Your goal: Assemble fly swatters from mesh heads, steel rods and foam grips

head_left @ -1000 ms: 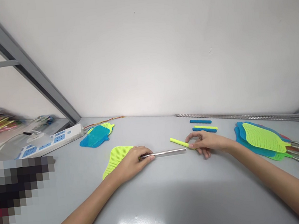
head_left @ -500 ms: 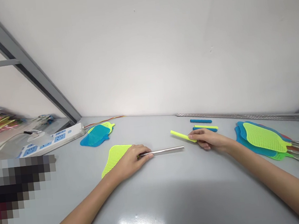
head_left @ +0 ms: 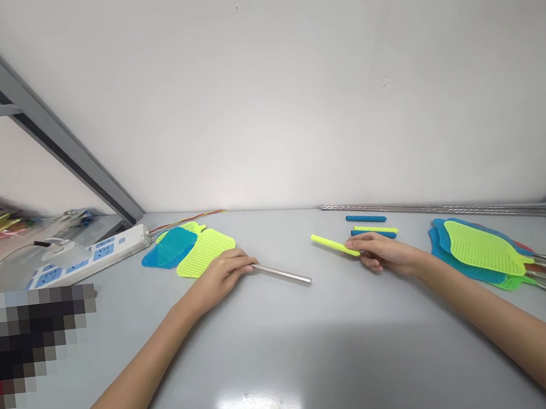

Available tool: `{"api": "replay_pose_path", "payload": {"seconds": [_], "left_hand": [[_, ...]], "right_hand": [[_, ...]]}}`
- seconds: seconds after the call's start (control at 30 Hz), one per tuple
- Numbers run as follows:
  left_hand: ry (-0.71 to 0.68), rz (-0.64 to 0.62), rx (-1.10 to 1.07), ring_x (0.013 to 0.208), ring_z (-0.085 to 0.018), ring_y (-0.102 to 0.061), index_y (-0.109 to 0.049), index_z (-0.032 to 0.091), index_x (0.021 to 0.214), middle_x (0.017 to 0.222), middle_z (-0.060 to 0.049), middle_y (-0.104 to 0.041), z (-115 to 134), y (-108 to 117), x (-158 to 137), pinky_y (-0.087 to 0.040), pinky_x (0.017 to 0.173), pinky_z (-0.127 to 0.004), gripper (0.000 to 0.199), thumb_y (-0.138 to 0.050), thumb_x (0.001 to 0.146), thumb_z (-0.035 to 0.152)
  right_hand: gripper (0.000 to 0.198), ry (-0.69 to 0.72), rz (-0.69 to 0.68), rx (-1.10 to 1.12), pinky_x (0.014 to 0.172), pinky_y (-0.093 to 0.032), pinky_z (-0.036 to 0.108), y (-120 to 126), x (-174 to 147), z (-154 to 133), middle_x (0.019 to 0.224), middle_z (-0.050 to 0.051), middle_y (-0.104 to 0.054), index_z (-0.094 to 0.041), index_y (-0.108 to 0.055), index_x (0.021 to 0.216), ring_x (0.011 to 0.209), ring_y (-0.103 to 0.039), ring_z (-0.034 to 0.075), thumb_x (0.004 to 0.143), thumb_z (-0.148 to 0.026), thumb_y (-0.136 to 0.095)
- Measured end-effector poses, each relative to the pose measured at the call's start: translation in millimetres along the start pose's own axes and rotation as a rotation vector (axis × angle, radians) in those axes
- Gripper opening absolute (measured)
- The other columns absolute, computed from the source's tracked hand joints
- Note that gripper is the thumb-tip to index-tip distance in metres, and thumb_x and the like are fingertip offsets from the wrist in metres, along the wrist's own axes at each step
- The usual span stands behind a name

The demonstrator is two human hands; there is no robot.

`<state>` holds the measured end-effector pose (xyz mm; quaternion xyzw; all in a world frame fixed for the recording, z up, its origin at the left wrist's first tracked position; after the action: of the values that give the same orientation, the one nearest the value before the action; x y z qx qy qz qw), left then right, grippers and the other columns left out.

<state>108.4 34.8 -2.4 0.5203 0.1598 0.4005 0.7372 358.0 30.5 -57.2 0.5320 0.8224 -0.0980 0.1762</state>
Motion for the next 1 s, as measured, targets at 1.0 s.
{"api": "replay_pose_path", "payload": {"seconds": [1.0], "left_hand": [[0.28, 0.015, 0.193, 0.085, -0.018, -0.051, -0.059, 0.022, 0.088, 0.092, -0.004, -0.054, -30, 19, -5, -0.04, 0.077, -0.029, 0.035, -0.035, 0.081, 0.047]], "right_hand": [[0.032, -0.003, 0.041, 0.053, 0.035, -0.021, 0.017, 6, 4, 4, 0.042, -0.006, -0.033, -0.014, -0.054, 0.072, 0.036, -0.026, 0.004, 0.075, -0.045, -0.05]]}}
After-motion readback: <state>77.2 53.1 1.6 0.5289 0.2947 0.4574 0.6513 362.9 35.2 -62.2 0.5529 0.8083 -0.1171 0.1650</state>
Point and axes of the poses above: each hand's wrist, its own x-axis towards the middle knuckle, its own y-axis out of the back of the hand, z = x × y, the point moved 9 cm from there along x, towards the middle knuckle
